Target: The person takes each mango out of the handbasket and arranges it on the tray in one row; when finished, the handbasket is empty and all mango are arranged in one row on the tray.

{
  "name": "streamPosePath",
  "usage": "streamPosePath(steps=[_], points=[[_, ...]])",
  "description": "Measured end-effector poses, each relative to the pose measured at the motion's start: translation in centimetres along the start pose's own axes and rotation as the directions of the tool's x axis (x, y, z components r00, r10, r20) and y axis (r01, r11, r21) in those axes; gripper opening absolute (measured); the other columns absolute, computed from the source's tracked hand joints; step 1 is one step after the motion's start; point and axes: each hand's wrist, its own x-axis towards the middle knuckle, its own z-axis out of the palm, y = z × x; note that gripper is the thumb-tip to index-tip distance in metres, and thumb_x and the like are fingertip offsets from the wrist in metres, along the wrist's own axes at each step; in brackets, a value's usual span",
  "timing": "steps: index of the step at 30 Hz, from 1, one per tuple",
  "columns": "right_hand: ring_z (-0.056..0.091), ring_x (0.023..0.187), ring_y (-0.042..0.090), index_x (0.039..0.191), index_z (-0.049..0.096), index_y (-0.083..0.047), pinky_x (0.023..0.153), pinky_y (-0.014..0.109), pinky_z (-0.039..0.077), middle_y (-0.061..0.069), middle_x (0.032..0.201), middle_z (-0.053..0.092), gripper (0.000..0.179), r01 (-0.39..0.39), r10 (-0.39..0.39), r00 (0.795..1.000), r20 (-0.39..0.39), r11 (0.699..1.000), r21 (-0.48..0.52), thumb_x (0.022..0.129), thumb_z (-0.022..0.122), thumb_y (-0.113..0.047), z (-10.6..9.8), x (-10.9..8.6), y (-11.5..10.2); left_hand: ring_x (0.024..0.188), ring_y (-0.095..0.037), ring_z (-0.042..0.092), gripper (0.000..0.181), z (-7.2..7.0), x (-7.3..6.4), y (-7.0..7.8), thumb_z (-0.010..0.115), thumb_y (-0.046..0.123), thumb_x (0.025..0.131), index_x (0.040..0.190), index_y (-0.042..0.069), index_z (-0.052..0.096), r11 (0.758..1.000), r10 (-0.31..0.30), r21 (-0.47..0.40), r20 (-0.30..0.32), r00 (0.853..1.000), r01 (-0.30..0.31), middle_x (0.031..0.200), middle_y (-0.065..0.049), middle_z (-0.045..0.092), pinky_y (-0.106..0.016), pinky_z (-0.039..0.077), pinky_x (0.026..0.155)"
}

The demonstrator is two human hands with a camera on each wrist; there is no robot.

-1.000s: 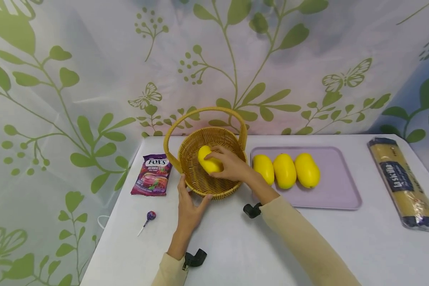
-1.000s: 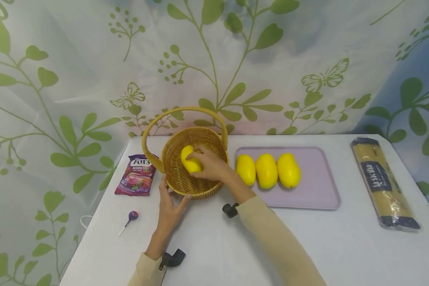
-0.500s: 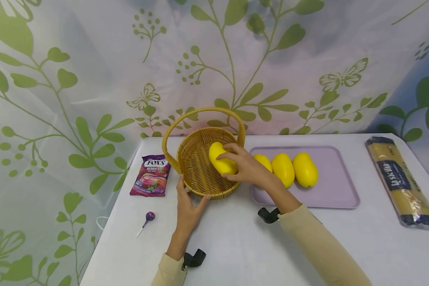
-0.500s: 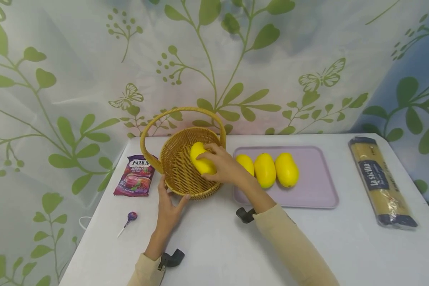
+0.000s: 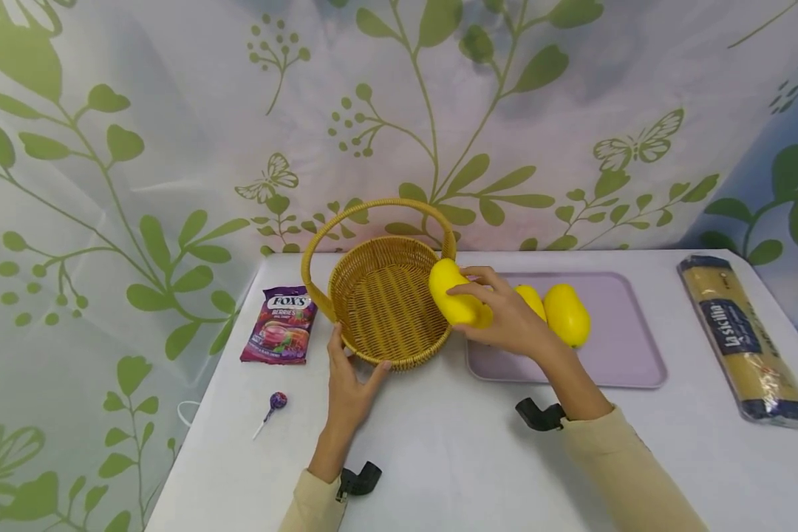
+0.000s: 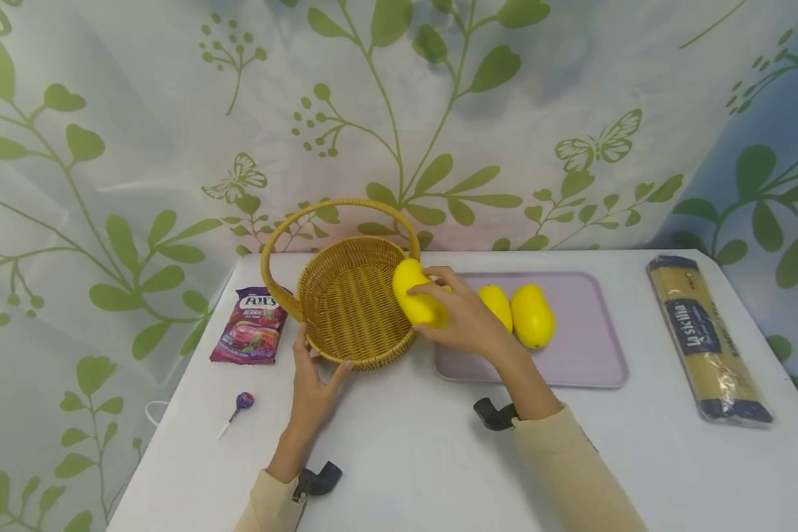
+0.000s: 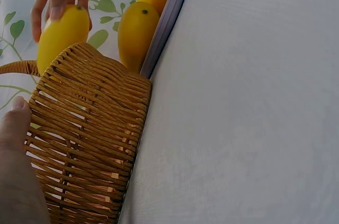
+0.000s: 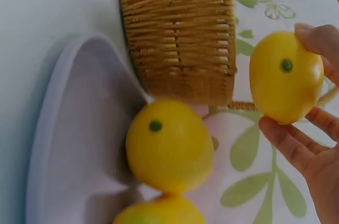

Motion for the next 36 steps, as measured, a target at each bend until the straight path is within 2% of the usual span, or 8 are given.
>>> streamPosePath(steps=[10,19,23,26,28,32,34,36], points=[[0.048,0.125,0.033,0.121,0.064,-0.014,0.093,0.053,0.050,0.013,0.141,0.045,0.052,-0.012,0.005,0.992,-0.129,0.999,-0.051,0.074,0.085,-0.013,-3.0,-3.0,1.4,0.143,-0.032,0.031,0.104,-0.1,0.1,0.2,0.077,0.036,0.083,0.157,0.008,0.009,1.000,0.003,-0.009,-0.003,1.000,-0.003,0.160,-0.016,0.019,-0.052,0.042,0.106],[0.051,0.118,0.040,0.121,0.064,-0.009,0.087,0.057,0.049,0.018,0.141,0.044,0.056,-0.112,0.084,0.973,-0.213,0.986,-0.124,0.070,0.086,-0.003,-6.2,-6.5,4.1,0.144,-0.030,0.031,0.103,-0.1,0.0,0.3,0.076,0.037,0.084,0.157,0.009,0.008,1.000,-0.007,-0.016,0.001,1.000,0.007,0.161,-0.013,0.018,-0.050,0.043,0.105],[0.051,0.113,0.041,0.122,0.064,-0.009,0.093,0.027,0.047,0.020,0.142,0.042,0.057,-0.197,0.153,0.958,-0.241,0.966,-0.167,0.070,0.085,-0.001,-7.7,-8.4,5.3,0.143,-0.030,0.032,0.104,-0.2,0.1,0.3,0.076,0.037,0.084,0.157,0.011,0.007,1.000,-0.007,-0.018,0.005,1.000,0.007,0.162,-0.012,0.017,-0.050,0.043,0.105],[0.049,0.112,0.042,0.124,0.062,-0.007,0.089,0.000,0.029,0.021,0.143,0.040,0.057,-0.261,0.212,0.943,-0.256,0.950,-0.174,0.071,0.084,-0.001,-8.6,-9.8,6.2,0.143,-0.030,0.031,0.104,-0.2,0.1,0.2,0.076,0.037,0.084,0.158,0.012,0.007,1.000,-0.008,-0.016,0.006,1.000,0.008,0.162,-0.012,0.017,-0.050,0.043,0.105],[0.049,0.111,0.042,0.124,0.061,-0.006,0.085,-0.006,0.020,0.023,0.143,0.039,0.057,-0.300,0.251,0.932,-0.260,0.938,-0.171,0.072,0.084,-0.002,-9.0,-10.7,6.8,0.143,-0.031,0.032,0.104,-0.1,0.1,0.1,0.076,0.037,0.084,0.157,0.012,0.007,1.000,-0.005,-0.016,0.004,1.000,0.005,0.161,-0.013,0.017,-0.050,0.044,0.105],[0.048,0.108,0.045,0.126,0.060,-0.005,0.089,0.012,0.039,0.026,0.143,0.038,0.056,-0.368,0.318,0.916,-0.245,0.910,-0.194,0.075,0.082,-0.004,-9.7,-12.2,7.8,0.142,-0.032,0.033,0.104,-0.1,0.1,0.0,0.077,0.037,0.084,0.157,0.010,0.008,1.000,-0.003,-0.020,0.003,1.000,0.003,0.161,-0.014,0.018,-0.051,0.044,0.104],[0.047,0.108,0.047,0.127,0.059,-0.004,0.090,0.036,0.049,0.027,0.144,0.037,0.055,-0.392,0.346,0.909,-0.231,0.898,-0.200,0.077,0.081,-0.005,-9.9,-12.9,8.2,0.142,-0.032,0.033,0.104,-0.1,0.1,-0.1,0.076,0.038,0.084,0.157,0.009,0.008,1.000,-0.002,-0.021,0.004,1.000,0.002,0.160,-0.015,0.019,-0.051,0.044,0.104],[0.046,0.110,0.050,0.127,0.058,-0.003,0.086,0.060,0.047,0.029,0.143,0.036,0.054,-0.405,0.362,0.907,-0.215,0.891,-0.204,0.078,0.080,-0.004,-9.9,-13.5,8.6,0.142,-0.031,0.033,0.104,-0.1,0.1,0.0,0.076,0.038,0.084,0.157,0.009,0.008,1.000,-0.002,-0.019,0.005,1.000,0.002,0.160,-0.016,0.019,-0.051,0.043,0.105]])
